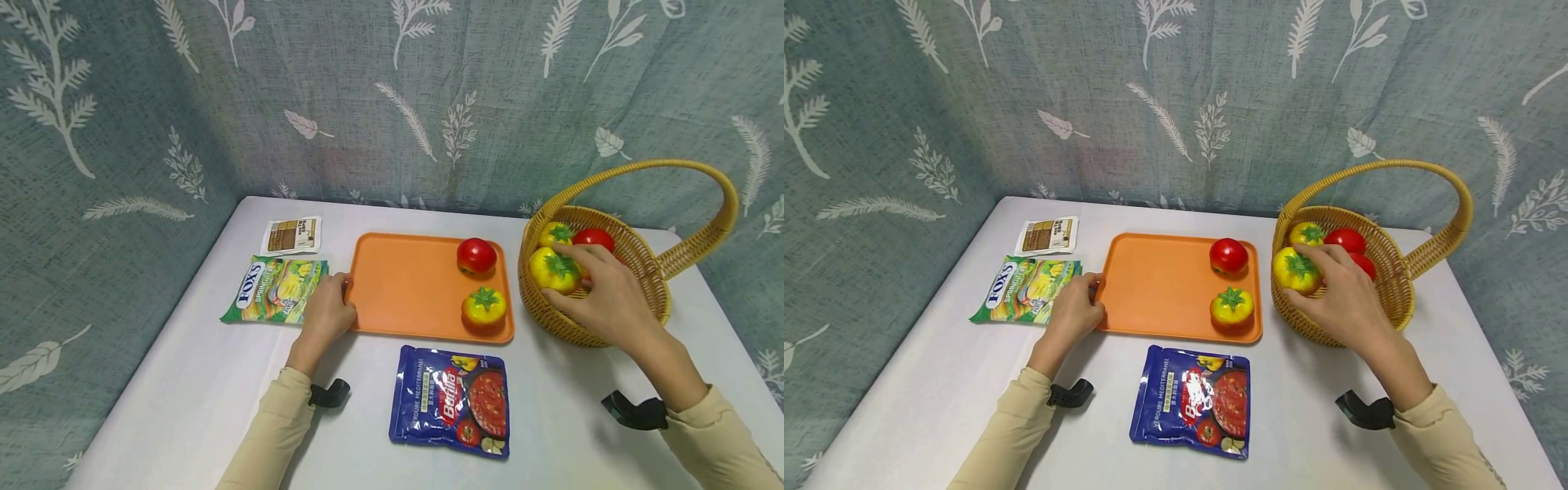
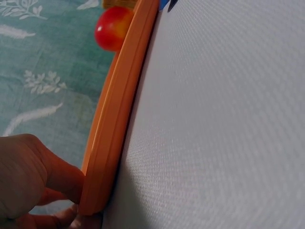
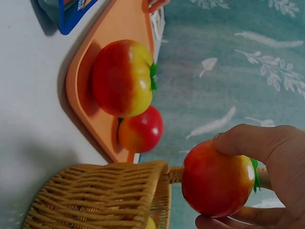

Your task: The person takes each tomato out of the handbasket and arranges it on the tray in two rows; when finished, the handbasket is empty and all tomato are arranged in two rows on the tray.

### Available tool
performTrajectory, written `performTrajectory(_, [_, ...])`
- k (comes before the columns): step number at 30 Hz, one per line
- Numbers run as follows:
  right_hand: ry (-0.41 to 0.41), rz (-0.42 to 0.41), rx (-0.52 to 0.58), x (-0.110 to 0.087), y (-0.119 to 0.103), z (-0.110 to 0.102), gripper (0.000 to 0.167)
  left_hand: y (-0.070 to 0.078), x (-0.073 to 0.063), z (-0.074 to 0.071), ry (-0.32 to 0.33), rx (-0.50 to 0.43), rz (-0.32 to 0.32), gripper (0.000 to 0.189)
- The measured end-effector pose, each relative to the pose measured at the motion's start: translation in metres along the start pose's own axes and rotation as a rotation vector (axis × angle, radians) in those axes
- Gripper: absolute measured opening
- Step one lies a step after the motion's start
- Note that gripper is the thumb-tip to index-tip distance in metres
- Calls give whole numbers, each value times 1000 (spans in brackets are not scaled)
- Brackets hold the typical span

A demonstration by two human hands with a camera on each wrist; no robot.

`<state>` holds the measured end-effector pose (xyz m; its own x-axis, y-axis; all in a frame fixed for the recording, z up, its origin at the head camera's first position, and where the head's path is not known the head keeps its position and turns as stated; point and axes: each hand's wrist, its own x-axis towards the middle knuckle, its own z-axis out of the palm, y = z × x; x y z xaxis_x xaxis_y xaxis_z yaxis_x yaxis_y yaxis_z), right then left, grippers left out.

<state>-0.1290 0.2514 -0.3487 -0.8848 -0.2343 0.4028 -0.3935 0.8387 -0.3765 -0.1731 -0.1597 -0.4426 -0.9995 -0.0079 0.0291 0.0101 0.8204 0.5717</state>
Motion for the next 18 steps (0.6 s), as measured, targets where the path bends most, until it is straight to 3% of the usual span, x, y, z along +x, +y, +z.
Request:
performTrajectory(7, [12,-35,28,4,-11,1,66,1,-1,-1,12,11,12,54])
performTrajectory(18, [-41,-34,73,11,-27,6,64,0,0,0,25,8,26,53])
